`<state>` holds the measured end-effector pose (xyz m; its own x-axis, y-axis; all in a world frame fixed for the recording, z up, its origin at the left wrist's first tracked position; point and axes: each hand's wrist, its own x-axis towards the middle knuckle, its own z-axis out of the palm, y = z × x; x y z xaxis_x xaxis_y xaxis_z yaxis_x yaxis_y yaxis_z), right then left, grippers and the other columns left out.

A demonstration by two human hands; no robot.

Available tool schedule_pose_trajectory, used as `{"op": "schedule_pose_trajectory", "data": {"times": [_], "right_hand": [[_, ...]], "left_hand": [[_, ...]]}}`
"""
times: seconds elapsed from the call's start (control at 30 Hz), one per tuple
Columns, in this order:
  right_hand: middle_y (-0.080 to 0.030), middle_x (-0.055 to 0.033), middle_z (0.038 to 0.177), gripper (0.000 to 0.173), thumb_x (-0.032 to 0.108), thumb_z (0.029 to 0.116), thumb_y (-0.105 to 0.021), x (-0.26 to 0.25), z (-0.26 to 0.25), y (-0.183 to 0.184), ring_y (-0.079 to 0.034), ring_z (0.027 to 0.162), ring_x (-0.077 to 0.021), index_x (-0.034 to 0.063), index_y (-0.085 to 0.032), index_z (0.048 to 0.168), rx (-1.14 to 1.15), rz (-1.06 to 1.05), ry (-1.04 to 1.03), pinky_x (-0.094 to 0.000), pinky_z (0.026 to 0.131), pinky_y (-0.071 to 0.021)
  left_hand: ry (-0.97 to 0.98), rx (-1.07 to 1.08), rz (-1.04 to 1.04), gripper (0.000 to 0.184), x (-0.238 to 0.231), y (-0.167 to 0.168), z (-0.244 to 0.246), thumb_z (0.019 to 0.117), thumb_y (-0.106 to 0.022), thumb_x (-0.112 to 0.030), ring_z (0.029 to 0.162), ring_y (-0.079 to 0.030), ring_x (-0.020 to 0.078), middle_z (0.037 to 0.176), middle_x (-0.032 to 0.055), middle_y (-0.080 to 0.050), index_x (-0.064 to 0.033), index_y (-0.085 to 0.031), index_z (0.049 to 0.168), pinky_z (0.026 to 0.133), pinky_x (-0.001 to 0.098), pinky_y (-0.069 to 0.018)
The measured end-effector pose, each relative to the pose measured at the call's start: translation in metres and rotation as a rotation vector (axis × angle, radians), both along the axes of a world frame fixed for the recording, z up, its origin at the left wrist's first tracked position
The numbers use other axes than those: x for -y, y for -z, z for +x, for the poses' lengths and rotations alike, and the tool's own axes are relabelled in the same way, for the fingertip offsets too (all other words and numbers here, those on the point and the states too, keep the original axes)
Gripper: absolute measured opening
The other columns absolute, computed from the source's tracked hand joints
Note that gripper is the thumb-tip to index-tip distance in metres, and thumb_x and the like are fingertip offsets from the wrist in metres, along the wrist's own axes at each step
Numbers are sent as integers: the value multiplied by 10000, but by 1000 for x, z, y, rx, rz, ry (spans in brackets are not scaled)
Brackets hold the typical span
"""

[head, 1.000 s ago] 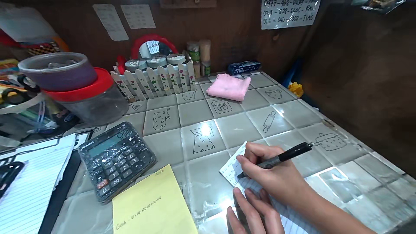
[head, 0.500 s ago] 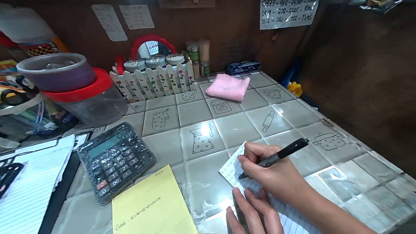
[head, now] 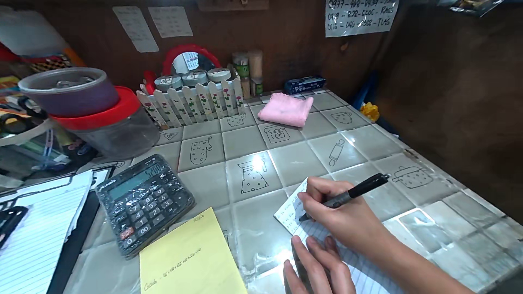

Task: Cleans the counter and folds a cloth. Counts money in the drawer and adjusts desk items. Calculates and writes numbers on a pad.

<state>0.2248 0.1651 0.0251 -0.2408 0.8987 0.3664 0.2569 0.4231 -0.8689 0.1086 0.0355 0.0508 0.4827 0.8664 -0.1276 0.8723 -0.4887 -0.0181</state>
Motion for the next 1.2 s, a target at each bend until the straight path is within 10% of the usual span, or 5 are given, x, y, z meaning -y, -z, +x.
{"op": "schedule_pose_trajectory", "data": {"times": [1.2], "right_hand": [[-430,54,549,255,84,873,-610,0,0,-4,-423,474,-21,154,-519,646,26,14,22,-160,431,-321]], "left_hand": [[-18,10,4,1111,0,2,0,821,-680,-642,1380,-409,581,1531,372,-385,164,-338,1504,1046,659,-404]]}}
